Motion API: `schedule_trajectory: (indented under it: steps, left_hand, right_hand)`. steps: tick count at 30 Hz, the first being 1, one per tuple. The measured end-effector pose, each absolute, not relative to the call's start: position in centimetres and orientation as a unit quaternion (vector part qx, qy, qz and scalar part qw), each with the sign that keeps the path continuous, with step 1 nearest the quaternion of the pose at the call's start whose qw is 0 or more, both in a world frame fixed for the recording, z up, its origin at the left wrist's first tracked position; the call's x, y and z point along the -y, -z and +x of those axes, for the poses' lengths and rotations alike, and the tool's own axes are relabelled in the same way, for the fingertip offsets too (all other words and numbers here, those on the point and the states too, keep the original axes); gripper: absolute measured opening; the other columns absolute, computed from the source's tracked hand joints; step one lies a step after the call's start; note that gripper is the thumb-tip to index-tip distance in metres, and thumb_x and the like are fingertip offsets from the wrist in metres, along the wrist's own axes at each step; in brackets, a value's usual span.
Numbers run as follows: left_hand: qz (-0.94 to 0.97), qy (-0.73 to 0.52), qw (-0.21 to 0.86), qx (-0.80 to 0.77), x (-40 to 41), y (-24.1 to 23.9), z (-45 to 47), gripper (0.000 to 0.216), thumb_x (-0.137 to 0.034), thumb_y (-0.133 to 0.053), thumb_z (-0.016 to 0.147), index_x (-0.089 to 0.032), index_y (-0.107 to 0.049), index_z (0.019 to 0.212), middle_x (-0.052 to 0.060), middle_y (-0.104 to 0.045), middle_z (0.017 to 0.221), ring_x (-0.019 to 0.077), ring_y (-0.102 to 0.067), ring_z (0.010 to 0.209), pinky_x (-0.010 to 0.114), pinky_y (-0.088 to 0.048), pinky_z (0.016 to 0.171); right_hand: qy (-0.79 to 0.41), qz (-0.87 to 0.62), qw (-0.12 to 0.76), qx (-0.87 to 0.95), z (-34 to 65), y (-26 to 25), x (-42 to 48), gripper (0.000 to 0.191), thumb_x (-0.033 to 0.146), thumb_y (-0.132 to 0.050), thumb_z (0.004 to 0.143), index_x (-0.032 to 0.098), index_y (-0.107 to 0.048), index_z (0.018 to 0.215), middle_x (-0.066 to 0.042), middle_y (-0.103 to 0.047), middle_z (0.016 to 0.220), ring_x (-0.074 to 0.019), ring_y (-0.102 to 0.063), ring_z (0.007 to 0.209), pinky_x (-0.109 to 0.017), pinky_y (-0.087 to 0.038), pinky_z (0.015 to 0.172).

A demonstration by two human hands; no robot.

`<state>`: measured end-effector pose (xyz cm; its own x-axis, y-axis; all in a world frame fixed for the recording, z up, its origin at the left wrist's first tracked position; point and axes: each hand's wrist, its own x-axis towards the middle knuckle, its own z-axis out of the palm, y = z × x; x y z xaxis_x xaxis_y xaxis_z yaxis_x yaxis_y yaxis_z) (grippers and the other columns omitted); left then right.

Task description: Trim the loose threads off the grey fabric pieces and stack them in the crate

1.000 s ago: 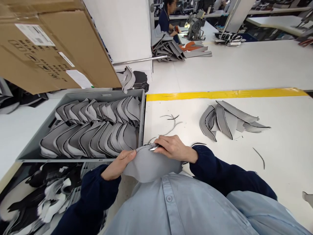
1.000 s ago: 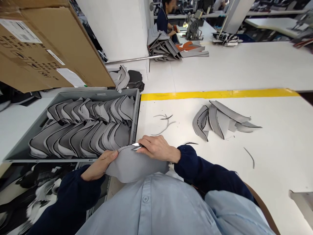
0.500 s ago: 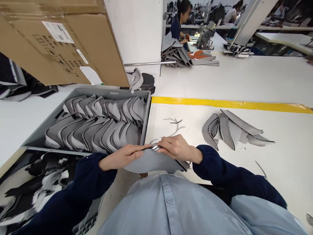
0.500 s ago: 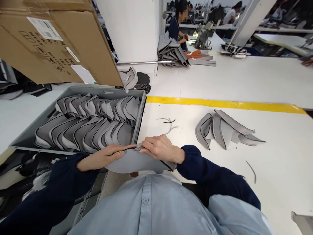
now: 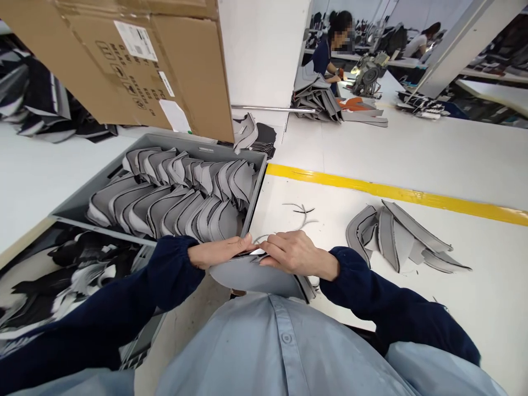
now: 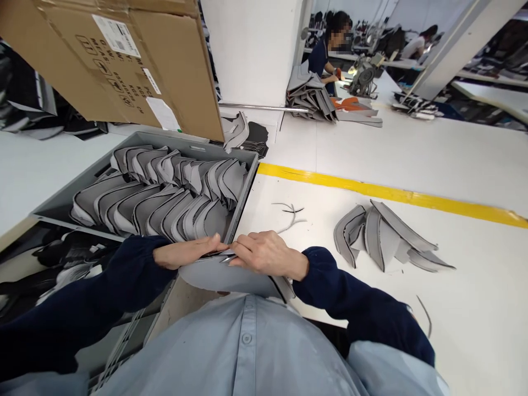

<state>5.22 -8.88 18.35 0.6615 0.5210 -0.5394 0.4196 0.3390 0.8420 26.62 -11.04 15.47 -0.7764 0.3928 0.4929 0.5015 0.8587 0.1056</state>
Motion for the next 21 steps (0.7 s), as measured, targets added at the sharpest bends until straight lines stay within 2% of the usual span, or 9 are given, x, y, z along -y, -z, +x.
schedule_trajectory:
  steps: [4,8,10,12,13,15,17,19,21]
  left_hand:
    - [0.488,-0.007,0.773,-0.406,8.6,-18.2,5.4,0.074,-0.080,-0.042,0.066,-0.020,-0.071,0.097,0.006,-0.069,0.099,0.0220,-0.060,0.093,0.025,-0.048,0.073]
    - [0.457,0.001,0.801,-0.386,8.1,-17.8,5.7,0.085,-0.088,-0.036,0.057,-0.016,-0.071,0.088,0.008,-0.070,0.083,0.0237,-0.061,0.085,0.029,-0.047,0.070]
    - [0.446,0.003,0.813,-0.374,7.7,-17.6,6.0,0.086,-0.089,-0.035,0.056,-0.015,-0.071,0.081,0.008,-0.069,0.076,0.0245,-0.062,0.082,0.031,-0.047,0.071]
    - [0.437,-0.013,0.824,-0.359,7.3,-17.4,6.1,0.083,-0.086,-0.035,0.061,-0.015,-0.071,0.083,0.008,-0.069,0.079,0.0246,-0.062,0.086,0.032,-0.047,0.075]
    - [0.439,-0.032,0.824,-0.357,7.0,-17.3,6.1,0.077,-0.082,-0.040,0.064,-0.016,-0.072,0.088,0.008,-0.070,0.084,0.0244,-0.061,0.089,0.031,-0.046,0.077]
    - [0.460,-0.081,0.802,-0.372,6.0,-17.0,5.6,0.057,-0.064,-0.062,0.066,-0.019,-0.069,0.101,0.006,-0.069,0.100,0.0234,-0.060,0.096,0.029,-0.046,0.081]
    - [0.471,-0.140,0.766,-0.415,4.7,-16.4,4.5,0.057,-0.040,-0.077,0.062,-0.022,-0.063,0.114,0.004,-0.066,0.109,0.0215,-0.061,0.093,0.026,-0.047,0.078]
    - [0.434,-0.232,0.728,-0.477,2.8,-15.4,3.3,0.060,-0.027,-0.076,0.064,-0.020,-0.058,0.121,0.005,-0.067,0.107,0.0188,-0.063,0.082,0.024,-0.049,0.068]
    - [0.360,-0.360,0.677,-0.532,0.5,-14.0,2.4,0.052,-0.024,-0.068,0.073,-0.016,-0.055,0.122,0.007,-0.068,0.101,0.0175,-0.064,0.076,0.024,-0.050,0.062]
  right_hand:
    - [0.115,-0.241,0.242,0.933,26.5,-15.2,10.7,0.038,0.036,-0.027,0.099,0.015,-0.055,0.084,0.000,-0.057,0.066,-0.0094,-0.050,0.054,-0.026,-0.024,0.048]
    - [0.117,-0.234,0.248,0.933,25.9,-14.9,10.4,0.039,0.040,-0.028,0.098,0.014,-0.056,0.087,0.000,-0.057,0.066,-0.0101,-0.050,0.054,-0.026,-0.025,0.047]
    - [0.106,-0.239,0.254,0.931,25.5,-14.6,10.1,0.038,0.038,-0.029,0.098,0.015,-0.056,0.085,0.000,-0.058,0.066,-0.0102,-0.050,0.052,-0.026,-0.026,0.046]
    - [0.068,-0.260,0.277,0.923,25.3,-14.3,9.5,0.035,0.034,-0.031,0.098,0.015,-0.057,0.083,0.000,-0.058,0.065,-0.0100,-0.051,0.052,-0.026,-0.028,0.045]
    - [0.035,-0.278,0.299,0.912,25.4,-14.1,9.1,0.033,0.031,-0.033,0.097,0.015,-0.057,0.084,-0.001,-0.059,0.066,-0.0099,-0.052,0.053,-0.024,-0.031,0.046]
    - [-0.055,-0.338,0.368,0.865,26.0,-13.4,8.1,0.029,0.029,-0.035,0.097,0.016,-0.059,0.089,-0.002,-0.062,0.072,-0.0105,-0.057,0.061,-0.022,-0.040,0.052]
    - [-0.140,-0.425,0.447,0.775,27.4,-12.4,6.9,0.028,0.034,-0.037,0.095,0.017,-0.059,0.093,-0.004,-0.063,0.077,-0.0122,-0.059,0.068,-0.023,-0.045,0.059]
    - [-0.206,-0.508,0.489,0.678,29.2,-10.9,6.1,0.031,0.041,-0.041,0.092,0.018,-0.060,0.097,-0.003,-0.061,0.074,-0.0134,-0.058,0.065,-0.024,-0.047,0.056]
    - [-0.268,-0.564,0.483,0.614,31.0,-9.0,5.8,0.037,0.047,-0.045,0.088,0.017,-0.060,0.103,0.000,-0.056,0.067,-0.0123,-0.053,0.056,-0.024,-0.045,0.048]
